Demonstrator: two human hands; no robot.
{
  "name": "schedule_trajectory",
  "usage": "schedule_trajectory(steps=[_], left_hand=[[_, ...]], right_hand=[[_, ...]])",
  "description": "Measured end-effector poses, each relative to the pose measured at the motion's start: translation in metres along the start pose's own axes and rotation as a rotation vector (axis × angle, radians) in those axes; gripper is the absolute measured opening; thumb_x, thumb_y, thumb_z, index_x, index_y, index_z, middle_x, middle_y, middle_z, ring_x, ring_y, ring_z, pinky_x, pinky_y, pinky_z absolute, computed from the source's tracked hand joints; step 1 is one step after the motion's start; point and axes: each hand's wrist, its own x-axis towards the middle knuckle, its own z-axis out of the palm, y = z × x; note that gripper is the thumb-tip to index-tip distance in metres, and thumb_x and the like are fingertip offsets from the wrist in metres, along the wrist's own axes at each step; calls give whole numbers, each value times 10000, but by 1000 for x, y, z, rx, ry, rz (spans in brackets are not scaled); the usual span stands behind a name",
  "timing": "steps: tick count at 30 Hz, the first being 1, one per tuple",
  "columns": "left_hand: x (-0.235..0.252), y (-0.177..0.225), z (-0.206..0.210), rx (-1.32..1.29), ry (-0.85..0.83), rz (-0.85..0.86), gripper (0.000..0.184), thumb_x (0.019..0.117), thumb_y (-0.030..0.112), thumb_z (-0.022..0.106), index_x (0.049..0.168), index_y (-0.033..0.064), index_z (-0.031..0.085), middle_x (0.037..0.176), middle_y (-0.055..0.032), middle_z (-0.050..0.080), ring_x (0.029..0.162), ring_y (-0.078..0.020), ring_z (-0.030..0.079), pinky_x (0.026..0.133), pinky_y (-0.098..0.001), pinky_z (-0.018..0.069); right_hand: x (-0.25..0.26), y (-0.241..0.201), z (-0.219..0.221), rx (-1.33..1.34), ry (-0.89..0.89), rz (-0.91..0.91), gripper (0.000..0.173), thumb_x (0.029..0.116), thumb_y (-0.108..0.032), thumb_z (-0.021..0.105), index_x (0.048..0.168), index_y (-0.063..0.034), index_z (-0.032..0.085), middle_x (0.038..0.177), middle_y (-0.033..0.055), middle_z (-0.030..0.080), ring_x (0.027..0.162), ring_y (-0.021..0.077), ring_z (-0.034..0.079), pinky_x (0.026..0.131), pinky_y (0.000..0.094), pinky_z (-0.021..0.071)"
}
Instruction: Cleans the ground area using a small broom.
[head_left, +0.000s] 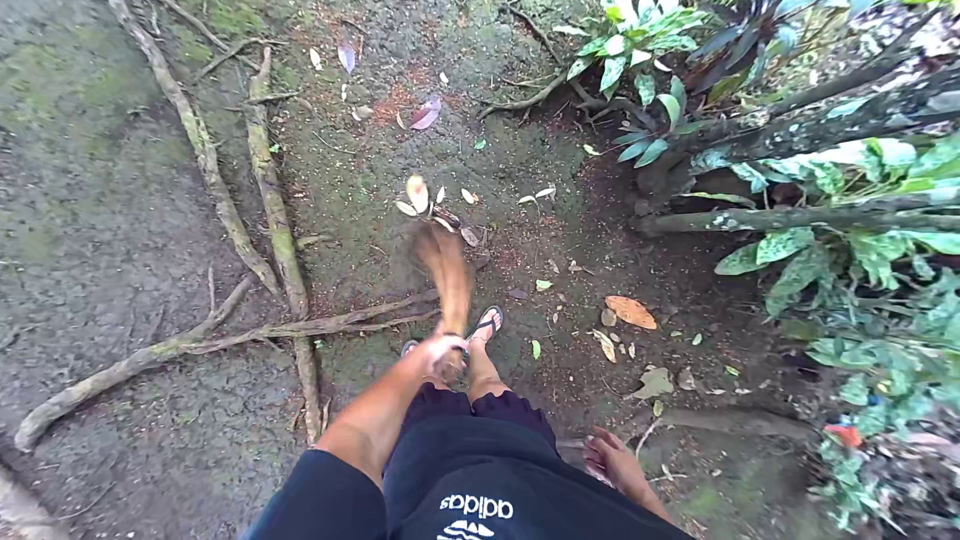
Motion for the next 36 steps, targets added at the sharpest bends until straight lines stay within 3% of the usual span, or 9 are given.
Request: schedule_trajectory(steps=[4, 8, 14, 19, 23, 26, 30, 33, 36], left_hand=[[-3, 2, 78, -3, -272, -34, 924, 949, 190, 637, 1640, 320, 36, 999, -145, 625, 716, -221, 642, 651, -381, 575], [-51, 24, 84, -136, -336, -6, 793, 977, 206, 583, 1626, 294, 136, 987, -117, 634, 725, -204, 653, 634, -352, 577], [-110, 50, 38, -227, 80, 182, 847, 993, 164, 589, 1637, 317, 61, 1013, -146, 642, 771, -262, 679, 647, -410, 606], [-40, 91, -9, -226, 431, 183, 939, 978, 188, 639, 1633, 292, -26, 1127, -188, 598, 771, -268, 669, 644, -416, 595], [34, 108, 34, 99, 319, 90, 1074, 866, 127, 742, 1644, 241, 10, 1448, -228, 496, 1128, -341, 643, 869, -510, 582], [51, 98, 80, 493, 132, 34, 1165, 809, 147, 802, 1657, 249, 9, 1559, -232, 412, 1368, -372, 504, 1079, -563, 462], [12, 95, 71, 637, -61, 35, 1122, 810, 132, 807, 1660, 246, 82, 1580, -210, 394, 1377, -352, 497, 1100, -558, 442], [-41, 72, 61, 565, -35, 40, 1224, 728, 127, 842, 1656, 266, 56, 1483, -281, 447, 1172, -395, 618, 918, -577, 553], [-85, 42, 52, 426, 103, 27, 1270, 704, 140, 851, 1654, 275, 19, 1511, -269, 430, 1171, -381, 629, 920, -557, 563]], right_hand=[[24, -25, -35, -3, 12, 6, 430, 1065, -129, 527, 1478, -38, 448, 1138, 228, 637, 859, 252, 663, 760, 405, 567], [45, -64, -46, -6, -10, -15, 443, 1074, -143, 504, 1500, -49, 427, 1215, 238, 615, 925, 271, 660, 806, 424, 559], [59, -97, -37, 15, -84, -19, 457, 1070, -135, 512, 1508, -43, 415, 1258, 249, 614, 972, 296, 676, 828, 430, 566], [64, -91, -52, 25, -98, 8, 466, 1064, -132, 534, 1506, -36, 422, 1287, 263, 597, 993, 320, 670, 848, 453, 562], [70, -79, -72, 45, -18, 64, 455, 1063, -140, 541, 1495, -49, 432, 1208, 238, 622, 920, 274, 667, 799, 419, 561], [70, -80, -80, 27, 2, 102, 448, 1069, -138, 521, 1499, -48, 429, 1213, 240, 618, 930, 270, 657, 810, 415, 553], [79, -99, -74, -54, -44, 70, 452, 1068, -146, 520, 1498, -41, 428, 1192, 239, 628, 923, 276, 656, 810, 429, 551], [83, -124, -65, -49, -98, 21, 465, 1070, -137, 508, 1512, -37, 407, 1245, 252, 609, 957, 291, 662, 831, 433, 555], [84, -142, -56, -32, -121, -7, 470, 1068, -126, 507, 1517, -35, 406, 1286, 254, 598, 997, 306, 665, 849, 439, 558]])
